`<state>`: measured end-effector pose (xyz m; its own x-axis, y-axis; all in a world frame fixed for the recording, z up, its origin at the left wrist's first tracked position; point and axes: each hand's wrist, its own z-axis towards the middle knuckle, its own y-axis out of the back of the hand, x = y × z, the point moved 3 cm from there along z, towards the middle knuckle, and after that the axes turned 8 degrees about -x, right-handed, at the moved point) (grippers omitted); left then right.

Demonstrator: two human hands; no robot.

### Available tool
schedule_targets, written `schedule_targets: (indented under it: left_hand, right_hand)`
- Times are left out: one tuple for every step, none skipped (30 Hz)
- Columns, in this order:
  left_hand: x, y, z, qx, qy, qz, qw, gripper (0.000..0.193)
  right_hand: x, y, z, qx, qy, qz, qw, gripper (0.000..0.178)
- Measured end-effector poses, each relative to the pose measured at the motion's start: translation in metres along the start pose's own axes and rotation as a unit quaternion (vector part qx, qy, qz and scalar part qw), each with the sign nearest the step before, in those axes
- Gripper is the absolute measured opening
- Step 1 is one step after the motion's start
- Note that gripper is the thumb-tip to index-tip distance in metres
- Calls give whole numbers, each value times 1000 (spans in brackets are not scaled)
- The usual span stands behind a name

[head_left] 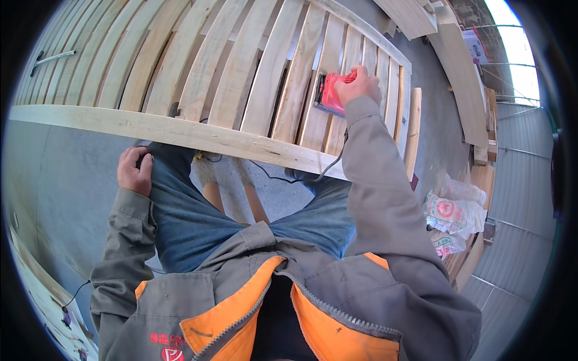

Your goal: The person uses a red electric sander to smooth the surface of a wooden slatted frame. They move the sander back and forth across the slats, covering different sections of the frame.

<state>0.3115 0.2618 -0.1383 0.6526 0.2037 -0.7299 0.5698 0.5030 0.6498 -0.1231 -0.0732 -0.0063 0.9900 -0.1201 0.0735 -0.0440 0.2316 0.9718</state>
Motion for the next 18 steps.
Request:
schedule_targets:
  left_hand:
    - [1, 0, -1, -6, -2, -2, 1000, 17]
    - [1, 0, -1, -11, -5, -5, 1000, 17]
    - [1, -1, -1, -9, -7, -6, 1000, 16]
    - [0, -2, 0, -7, -11, -8, 1000, 16]
    - [-1, -2, 1, -5, -14, -7, 1000, 16]
    - [-3, -2, 2, -3, -14, -5, 1000, 16]
    - [-6, -2, 2, -1, -13, -1, 1000, 16]
    - [-8, -2, 2, 1, -12, 0, 1000, 16]
    - [-7, -3, 3, 1, -15, -1, 1000, 15]
    - [-5, -1, 2, -1, -18, 1, 1000, 15]
    - [-3, 0, 2, -3, -21, 1, 1000, 15]
    - [-4, 1, 1, -6, -20, 7, 1000, 15]
    - [-4, 1, -1, -9, -19, 10, 1000, 15]
    - [-4, 1, -1, -12, -17, 13, 1000, 15]
    - [-4, 1, -1, -13, -19, 14, 1000, 15]
    - [-4, 1, -2, -12, -19, 15, 1000, 15]
    - [-3, 1, -3, -11, -18, 16, 1000, 15]
    - [-3, 1, -2, -21, -18, 10, 1000, 14]
  right_hand:
    - [-2, 1, -8, -3, 10, 6, 1000, 55]
    - [-3, 2, -18, -7, 20, 11, 1000, 55]
    - [-5, 3, -28, -11, 30, 16, 999, 55]
    - [-8, 4, -36, -11, 33, 24, 999, 55]
    - [-9, 3, -45, -10, 37, 33, 999, 55]
    - [-9, 3, -55, -8, 41, 42, 998, 55]
    - [-5, 7, -66, -11, 47, 50, 998, 54]
    - [-2, 13, -78, -6, 48, 52, 997, 51]
    - [1, 18, -89, -1, 49, 53, 997, 48]
    - [4, 21, -98, 5, 52, 58, 997, 45]
    - [4, 20, -105, 7, 61, 56, 997, 46]
    - [3, 23, -110, 13, 53, 55, 997, 47]
    - [2, 26, -115, 18, 44, 52, 998, 48]
    - [2, 27, -117, 23, 36, 49, 998, 49]
    - [-5, 24, -114, 26, 24, 42, 998, 51]
    - [-13, 23, -113, 25, 17, 49, 998, 53]
    - [-20, 24, -112, 24, 11, 56, 998, 54]
    - [-22, 22, -110, 24, 5, 64, 998, 56]
